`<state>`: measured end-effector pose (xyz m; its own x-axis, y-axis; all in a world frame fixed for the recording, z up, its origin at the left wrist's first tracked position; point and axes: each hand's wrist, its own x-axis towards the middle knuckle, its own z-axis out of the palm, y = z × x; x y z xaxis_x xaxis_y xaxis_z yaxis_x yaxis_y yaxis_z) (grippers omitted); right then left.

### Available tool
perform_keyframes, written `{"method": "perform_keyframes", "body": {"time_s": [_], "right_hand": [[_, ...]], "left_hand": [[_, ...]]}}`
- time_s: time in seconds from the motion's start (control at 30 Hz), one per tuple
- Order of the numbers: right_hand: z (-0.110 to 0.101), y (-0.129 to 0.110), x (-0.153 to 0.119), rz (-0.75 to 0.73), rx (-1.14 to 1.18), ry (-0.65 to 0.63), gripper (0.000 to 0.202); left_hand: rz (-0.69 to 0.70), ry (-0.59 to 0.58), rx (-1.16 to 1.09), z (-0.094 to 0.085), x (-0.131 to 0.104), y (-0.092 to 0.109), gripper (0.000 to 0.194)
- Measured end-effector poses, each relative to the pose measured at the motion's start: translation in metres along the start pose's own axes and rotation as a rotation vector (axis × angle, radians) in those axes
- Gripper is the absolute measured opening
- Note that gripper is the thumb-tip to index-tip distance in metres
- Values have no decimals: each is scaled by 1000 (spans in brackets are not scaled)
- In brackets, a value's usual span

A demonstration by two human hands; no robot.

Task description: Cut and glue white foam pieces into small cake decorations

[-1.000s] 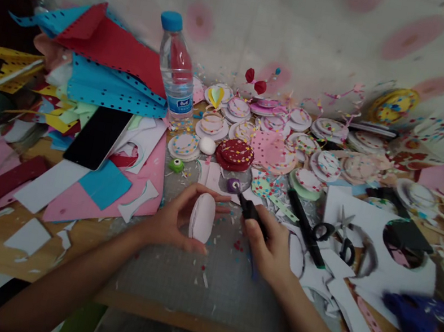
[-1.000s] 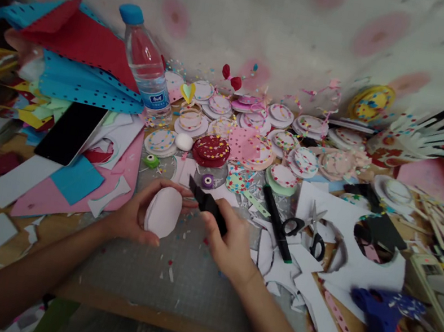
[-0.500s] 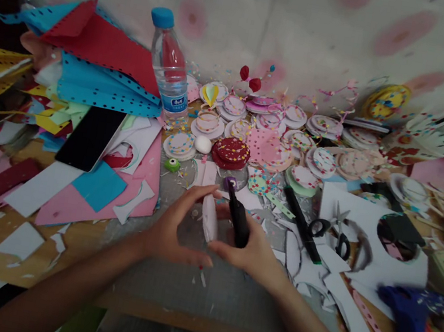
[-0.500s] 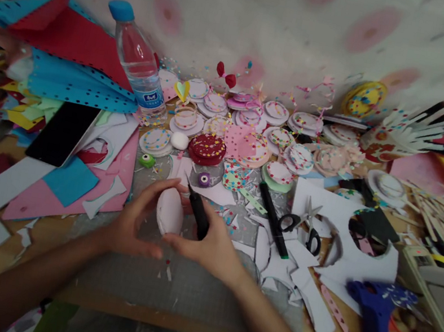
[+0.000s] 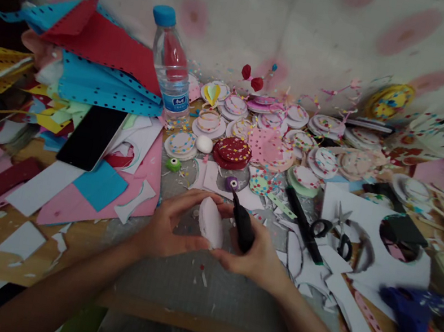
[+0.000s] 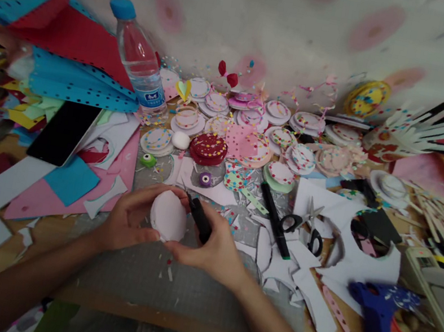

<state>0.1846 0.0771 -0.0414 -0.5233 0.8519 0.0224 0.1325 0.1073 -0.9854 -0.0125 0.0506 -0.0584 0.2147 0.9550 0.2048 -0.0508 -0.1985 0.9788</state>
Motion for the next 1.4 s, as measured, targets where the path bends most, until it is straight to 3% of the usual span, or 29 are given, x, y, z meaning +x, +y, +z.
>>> {"method": "perform_keyframes", "body": {"time_s": [0.13,0.27,0.4,0.5,0.6,0.8,1.03,1.17,1.4], "right_hand": [[-6,0,1,-55,-82,16,40],[-20,2,-1,-109,-121,110,29],[-28,4,-4,-247,-467,242,22],[-27,4,-5,-408,-730,215,20],[-23,5,-4,-503,-829,145,24],[-16,8,-4,-584,-956,42,33],[-13,10,-4,-539,-963,42,35],[-15,10,-4,-503,-946,80,34],[-14,14,-4,-490,-920,20,36]], "left_hand": [[-93,17,-167,0,6,-2,55],[-192,18,-439,-1,13,-4,42],[-256,-72,-567,0,11,-7,44],[-277,-144,-443,2,7,-5,57],[-329,-173,-210,2,4,-1,74],[-293,-93,64,3,3,0,102],[-271,21,160,7,4,0,89],[-276,27,155,7,4,0,78],[-283,31,160,5,4,-1,73]]}}
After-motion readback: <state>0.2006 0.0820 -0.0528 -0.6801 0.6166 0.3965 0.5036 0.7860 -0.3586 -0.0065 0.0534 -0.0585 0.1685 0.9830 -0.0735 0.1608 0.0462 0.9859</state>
